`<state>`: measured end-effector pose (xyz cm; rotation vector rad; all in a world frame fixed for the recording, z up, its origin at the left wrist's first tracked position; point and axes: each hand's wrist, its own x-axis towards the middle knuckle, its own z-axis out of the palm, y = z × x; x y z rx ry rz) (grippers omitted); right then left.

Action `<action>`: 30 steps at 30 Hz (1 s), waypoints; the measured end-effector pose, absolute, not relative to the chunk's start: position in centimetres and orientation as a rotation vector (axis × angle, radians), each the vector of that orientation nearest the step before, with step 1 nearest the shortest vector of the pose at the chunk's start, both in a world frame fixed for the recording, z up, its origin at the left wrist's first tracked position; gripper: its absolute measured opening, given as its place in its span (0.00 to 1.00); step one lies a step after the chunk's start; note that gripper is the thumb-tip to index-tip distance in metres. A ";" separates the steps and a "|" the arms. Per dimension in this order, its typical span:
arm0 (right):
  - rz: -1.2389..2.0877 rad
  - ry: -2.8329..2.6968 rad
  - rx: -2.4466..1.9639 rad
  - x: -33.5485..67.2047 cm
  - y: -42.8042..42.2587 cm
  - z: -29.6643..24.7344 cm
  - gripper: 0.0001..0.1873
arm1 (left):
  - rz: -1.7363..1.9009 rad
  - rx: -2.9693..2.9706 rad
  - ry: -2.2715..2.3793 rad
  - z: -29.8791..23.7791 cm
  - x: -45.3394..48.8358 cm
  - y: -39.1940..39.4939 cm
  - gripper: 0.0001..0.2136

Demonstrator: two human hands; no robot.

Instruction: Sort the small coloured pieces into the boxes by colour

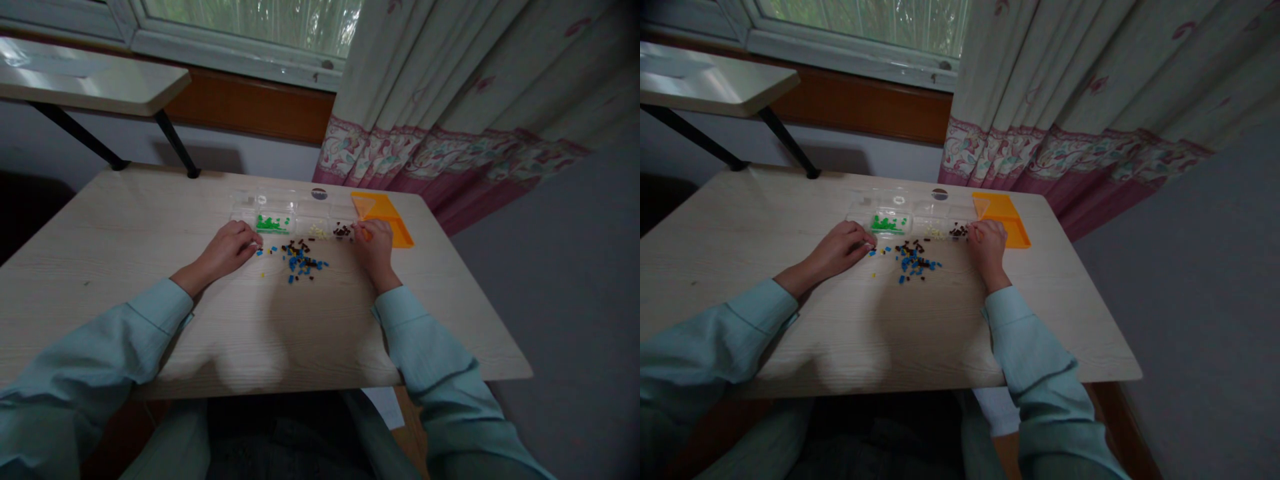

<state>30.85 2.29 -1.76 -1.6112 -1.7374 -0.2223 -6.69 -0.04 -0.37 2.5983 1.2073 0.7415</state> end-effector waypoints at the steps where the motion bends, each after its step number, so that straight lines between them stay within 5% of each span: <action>1: -0.223 -1.738 -1.609 30.8 2.3 -1.7 0.16 | 0.738 2.606 1.204 -0.4 -6.7 -0.1 0.09; 30: -0.185 -1.745 -1.607 30.4 2.0 -1.3 0.16 | 0.725 2.592 1.226 -0.3 -7.0 0.0 0.11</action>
